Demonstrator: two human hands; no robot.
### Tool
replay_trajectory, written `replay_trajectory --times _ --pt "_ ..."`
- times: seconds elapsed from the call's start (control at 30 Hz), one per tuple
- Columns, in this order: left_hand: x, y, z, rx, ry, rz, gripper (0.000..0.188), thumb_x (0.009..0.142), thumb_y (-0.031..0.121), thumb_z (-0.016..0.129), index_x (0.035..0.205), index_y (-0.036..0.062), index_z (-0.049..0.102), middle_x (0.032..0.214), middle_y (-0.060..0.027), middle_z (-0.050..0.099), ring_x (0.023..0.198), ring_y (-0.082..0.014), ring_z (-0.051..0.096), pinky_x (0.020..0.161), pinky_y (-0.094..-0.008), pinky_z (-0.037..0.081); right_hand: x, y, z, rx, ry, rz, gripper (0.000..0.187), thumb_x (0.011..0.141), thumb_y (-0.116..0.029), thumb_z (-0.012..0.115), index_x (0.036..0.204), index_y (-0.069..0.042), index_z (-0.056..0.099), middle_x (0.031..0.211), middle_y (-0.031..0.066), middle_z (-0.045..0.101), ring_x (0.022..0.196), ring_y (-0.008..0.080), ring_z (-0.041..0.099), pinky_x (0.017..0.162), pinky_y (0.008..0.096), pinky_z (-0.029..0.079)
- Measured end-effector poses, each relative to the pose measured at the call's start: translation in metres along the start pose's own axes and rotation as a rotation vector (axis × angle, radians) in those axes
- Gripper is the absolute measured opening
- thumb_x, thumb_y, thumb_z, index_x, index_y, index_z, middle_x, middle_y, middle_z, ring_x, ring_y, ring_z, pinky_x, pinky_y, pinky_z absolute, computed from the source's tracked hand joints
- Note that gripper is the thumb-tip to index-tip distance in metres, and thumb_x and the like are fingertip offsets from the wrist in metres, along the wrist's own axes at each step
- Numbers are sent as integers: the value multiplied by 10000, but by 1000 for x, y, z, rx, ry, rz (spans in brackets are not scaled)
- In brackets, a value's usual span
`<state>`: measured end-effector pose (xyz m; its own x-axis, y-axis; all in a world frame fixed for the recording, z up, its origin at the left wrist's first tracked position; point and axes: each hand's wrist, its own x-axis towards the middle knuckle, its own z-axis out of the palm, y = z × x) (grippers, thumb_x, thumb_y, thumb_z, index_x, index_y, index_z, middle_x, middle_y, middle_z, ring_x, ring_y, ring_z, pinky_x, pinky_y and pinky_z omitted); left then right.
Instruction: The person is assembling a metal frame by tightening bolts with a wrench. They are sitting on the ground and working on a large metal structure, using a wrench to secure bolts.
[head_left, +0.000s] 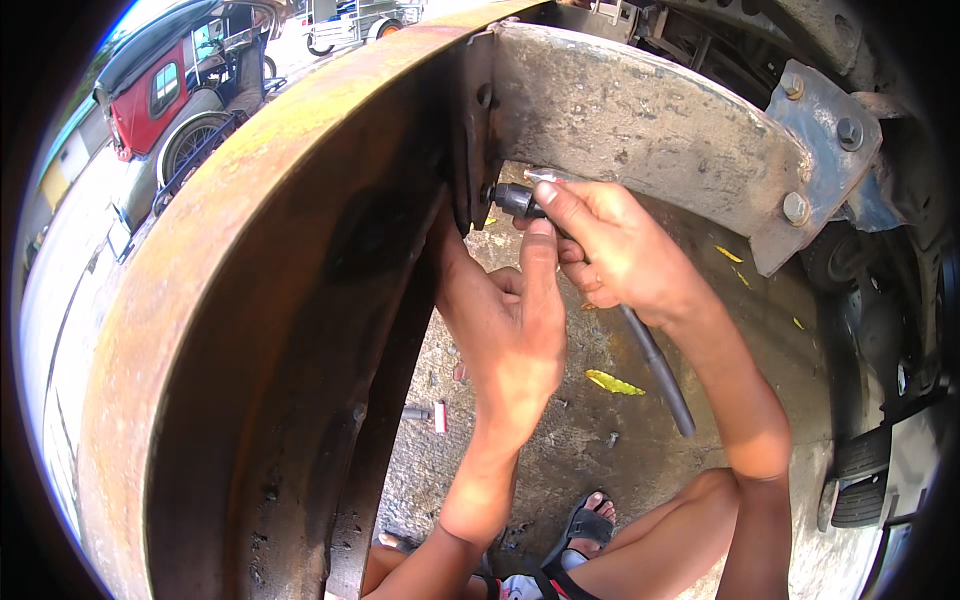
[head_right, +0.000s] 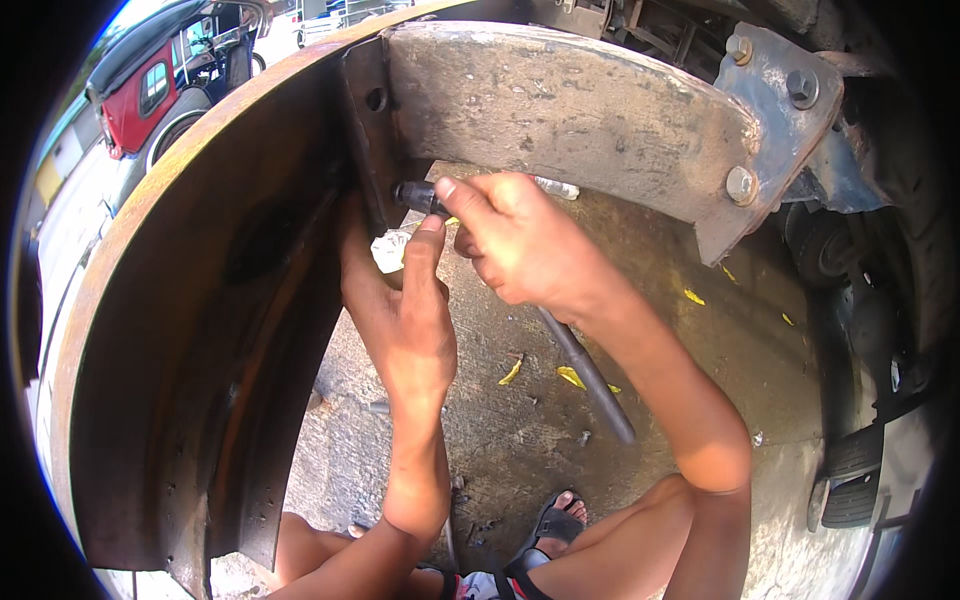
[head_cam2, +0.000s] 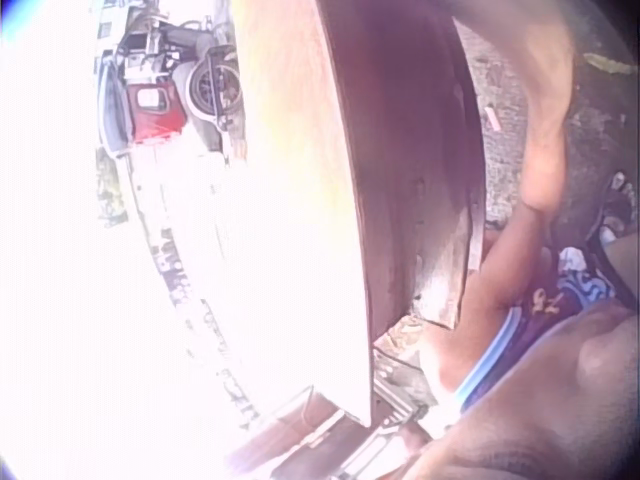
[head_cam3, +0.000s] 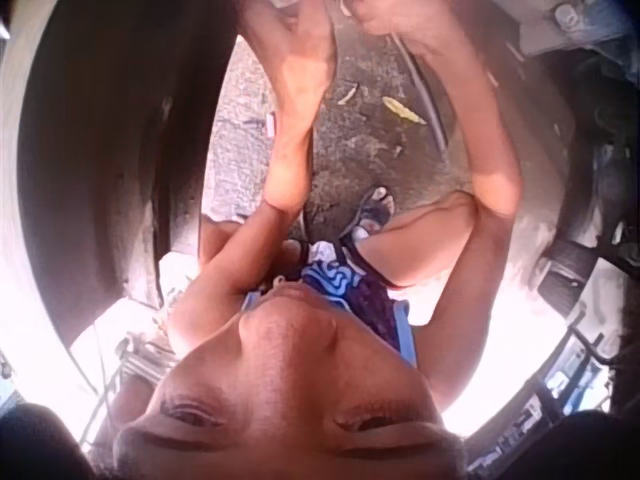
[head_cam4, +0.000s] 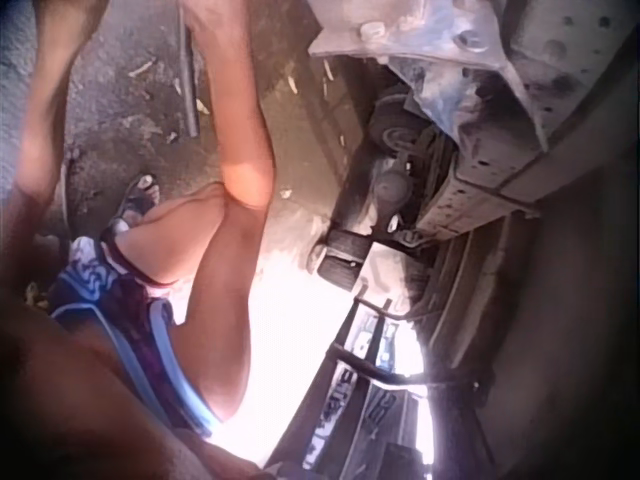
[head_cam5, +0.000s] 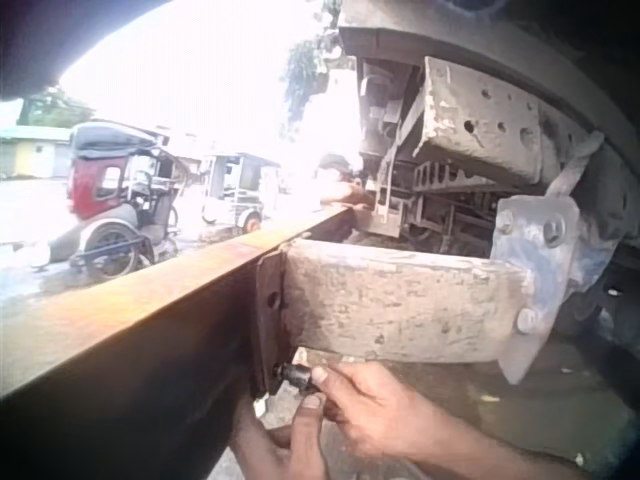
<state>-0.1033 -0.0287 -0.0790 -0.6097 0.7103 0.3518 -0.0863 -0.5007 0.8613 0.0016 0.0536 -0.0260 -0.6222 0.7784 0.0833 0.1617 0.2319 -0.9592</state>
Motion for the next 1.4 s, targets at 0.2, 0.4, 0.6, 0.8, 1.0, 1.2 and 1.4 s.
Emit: replay_trajectory --times 0.2,0.4,0.6,0.8,1.0,1.2,1.4 --pt "6 -3 0 13 9 21 670 960 151 700 1466 -153 383 1206 -261 628 584 -66 576 471 -234 453 0 22 19 -615 238 -578 135 1003 -63 605 1097 34 605 864 288 674 912 470 691 664 446 518" --pt "3 -1 0 39 29 1 653 963 129 692 1462 -160 386 1152 -260 655 587 -83 620 469 -244 463 2 12 8 -34 1 43 284 1064 -311 589 1101 -31 621 672 23 568 465 85 498 401 238 353" --pt "0 0 1 -77 12 -26 592 1000 105 601 1476 -159 371 1137 -258 662 592 -91 615 510 -260 483 -2 -17 5 238 -59 332 384 1065 -403 576 891 -61 563 659 -41 476 484 18 372 390 226 254" --pt "4 -9 -4 -63 23 -12 583 989 127 573 1463 -162 398 1171 -242 651 652 -79 575 556 -247 470 3 6 21 -402 160 -276 298 1030 -257 620 1034 35 678 732 161 641 598 250 579 595 379 457" --pt "4 -11 1 -46 39 21 568 980 113 551 1448 -175 407 1194 -261 637 699 -101 612 570 -255 489 0 17 21 -346 173 -265 327 1049 -274 606 1034 48 665 743 121 642 623 233 600 622 379 469" --pt "3 -9 -2 0 44 -31 569 966 106 543 1443 -177 414 1248 -294 608 733 -131 648 602 -267 517 4 12 25 62 165 -15 344 1052 -297 618 986 39 649 694 50 593 544 135 504 504 323 413" --pt "6 -16 3 -40 85 40 589 943 138 558 1468 -105 446 1050 -164 638 622 -86 523 523 -236 406 14 45 32 -506 398 -623 189 1017 -155 657 1079 23 668 832 171 732 767 247 741 681 351 544"
